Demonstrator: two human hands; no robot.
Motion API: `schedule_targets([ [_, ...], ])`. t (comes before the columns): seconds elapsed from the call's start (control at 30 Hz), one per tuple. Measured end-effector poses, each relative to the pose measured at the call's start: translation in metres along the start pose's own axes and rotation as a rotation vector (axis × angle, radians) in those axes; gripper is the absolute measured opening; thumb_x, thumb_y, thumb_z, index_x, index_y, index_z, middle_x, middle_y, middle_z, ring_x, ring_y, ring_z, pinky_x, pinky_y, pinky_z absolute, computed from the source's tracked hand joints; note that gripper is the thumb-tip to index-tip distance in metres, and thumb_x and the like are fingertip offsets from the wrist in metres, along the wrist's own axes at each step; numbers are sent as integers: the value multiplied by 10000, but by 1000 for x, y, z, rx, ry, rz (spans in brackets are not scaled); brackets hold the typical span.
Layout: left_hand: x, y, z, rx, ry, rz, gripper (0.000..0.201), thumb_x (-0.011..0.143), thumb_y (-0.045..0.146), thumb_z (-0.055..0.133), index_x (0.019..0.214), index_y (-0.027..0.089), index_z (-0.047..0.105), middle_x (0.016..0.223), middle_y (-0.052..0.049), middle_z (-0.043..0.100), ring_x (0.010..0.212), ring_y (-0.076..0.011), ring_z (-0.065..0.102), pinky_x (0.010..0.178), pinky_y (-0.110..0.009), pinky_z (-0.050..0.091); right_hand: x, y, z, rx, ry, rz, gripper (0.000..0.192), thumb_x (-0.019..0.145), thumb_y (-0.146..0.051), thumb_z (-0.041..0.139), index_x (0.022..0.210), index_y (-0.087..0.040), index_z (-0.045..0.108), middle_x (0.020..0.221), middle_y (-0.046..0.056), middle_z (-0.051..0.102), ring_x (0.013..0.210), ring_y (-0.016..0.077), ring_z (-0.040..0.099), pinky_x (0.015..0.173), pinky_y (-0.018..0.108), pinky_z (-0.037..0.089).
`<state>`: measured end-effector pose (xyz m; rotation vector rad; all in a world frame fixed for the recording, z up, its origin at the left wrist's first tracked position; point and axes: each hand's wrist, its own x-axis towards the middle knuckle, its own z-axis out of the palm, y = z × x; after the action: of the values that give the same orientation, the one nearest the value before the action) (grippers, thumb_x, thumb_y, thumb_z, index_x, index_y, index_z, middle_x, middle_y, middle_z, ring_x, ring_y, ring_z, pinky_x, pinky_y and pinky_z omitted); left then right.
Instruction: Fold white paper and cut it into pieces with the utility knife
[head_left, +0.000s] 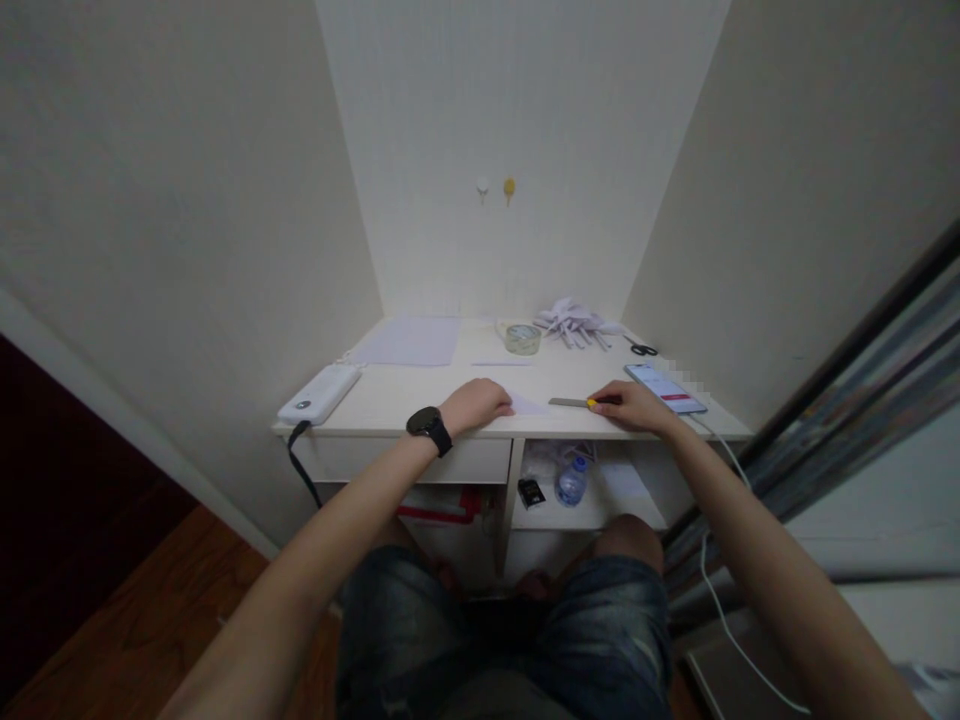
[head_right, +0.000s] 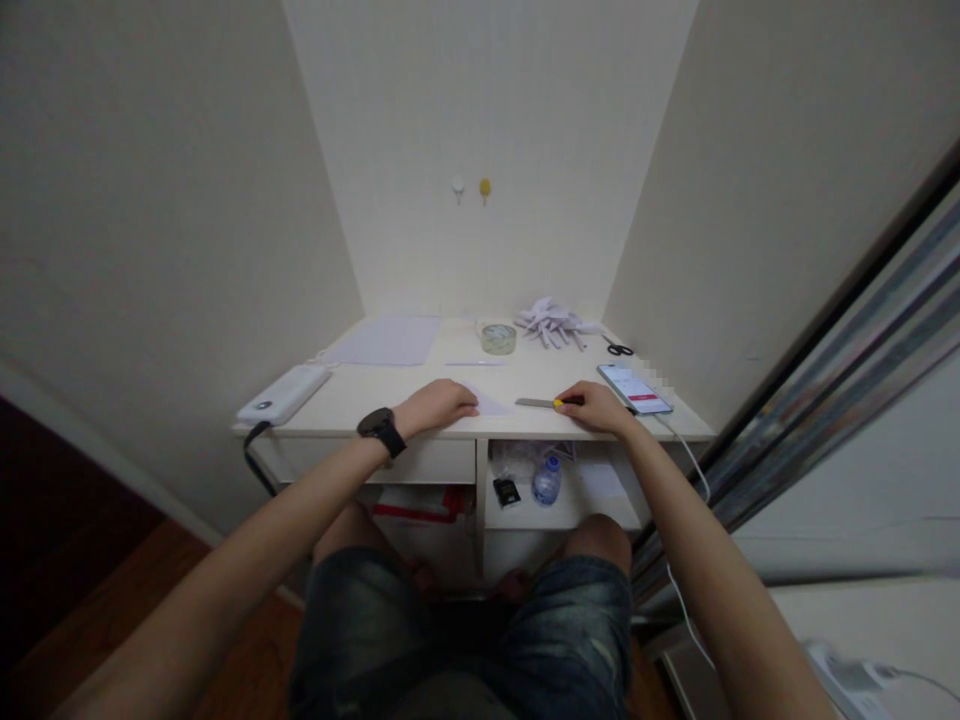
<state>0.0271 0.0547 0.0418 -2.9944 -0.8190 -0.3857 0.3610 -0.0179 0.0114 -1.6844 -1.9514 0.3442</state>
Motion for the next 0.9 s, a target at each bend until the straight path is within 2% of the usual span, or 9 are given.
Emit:
schedule_targets([
  [0.1,2,5,-11,94,-118,26,228,932,245,568,827,162,753,847,-122,752,813,-218,687,728,-284,445,0,-5,2,-78,18,20,262,824,-328,662,1005,-186,786,1053,99,760,945,240,693,851,323,518],
  [0.17,2,9,-14,101,-152,24,222,920,190,551,836,160,754,863,-134,751,815,-224,689,737,-295,453,0,-8,4,-140,45,38,262,839,-331,651,1016,-192,787,1064,96,758,948,239,687,833,315,513],
  [0.27,0,17,-13,62,-147,-11,226,868,105,546,816,163,758,882,-158,745,843,-260,697,778,-336,478,0,-11,6,-210,75,54,265,860,-343,627,1020,-205,787,1074,89,755,949,236,681,809,308,504],
  [0.37,-5,23,-12,38,-73,-90,219,845,95,562,771,168,755,891,-182,738,916,-301,700,863,-386,486,1,-13,9,-241,84,56,273,872,-347,609,1027,-204,782,1087,91,747,961,230,678,810,302,494],
  [0.47,-8,25,-16,-12,94,-205,186,864,151,585,814,186,760,898,-168,747,984,-321,691,928,-424,476,1,-13,14,-269,123,72,276,890,-343,589,1047,-210,773,1103,90,741,991,232,667,817,303,481],
  [0.53,-7,23,-23,-146,295,-289,170,888,221,594,904,213,764,940,-128,762,1010,-305,688,943,-420,482,1,-13,19,-296,158,74,283,905,-340,572,1063,-207,766,1115,94,736,1003,238,660,824,310,473],
  [0.67,-1,19,-37,-758,721,-526,198,914,297,578,1025,188,700,931,-80,757,848,-217,708,779,-343,562,0,-9,28,-345,194,21,302,929,-308,533,1066,-162,759,1087,132,724,1010,253,651,863,326,462],
  [0.77,1,18,-37,-1220,842,-694,193,859,188,610,1050,162,594,776,-36,694,644,-144,659,634,-282,560,-1,-8,33,-363,229,-14,308,941,-283,512,1082,-138,744,1092,147,710,1016,252,649,884,321,457],
  [0.9,0,14,-17,-1481,910,-846,345,747,-3,627,990,184,468,704,28,596,574,-94,599,615,-244,556,-1,-22,41,-349,294,-36,324,950,-293,503,1127,-129,719,1110,147,695,1031,249,637,897,315,456],
])
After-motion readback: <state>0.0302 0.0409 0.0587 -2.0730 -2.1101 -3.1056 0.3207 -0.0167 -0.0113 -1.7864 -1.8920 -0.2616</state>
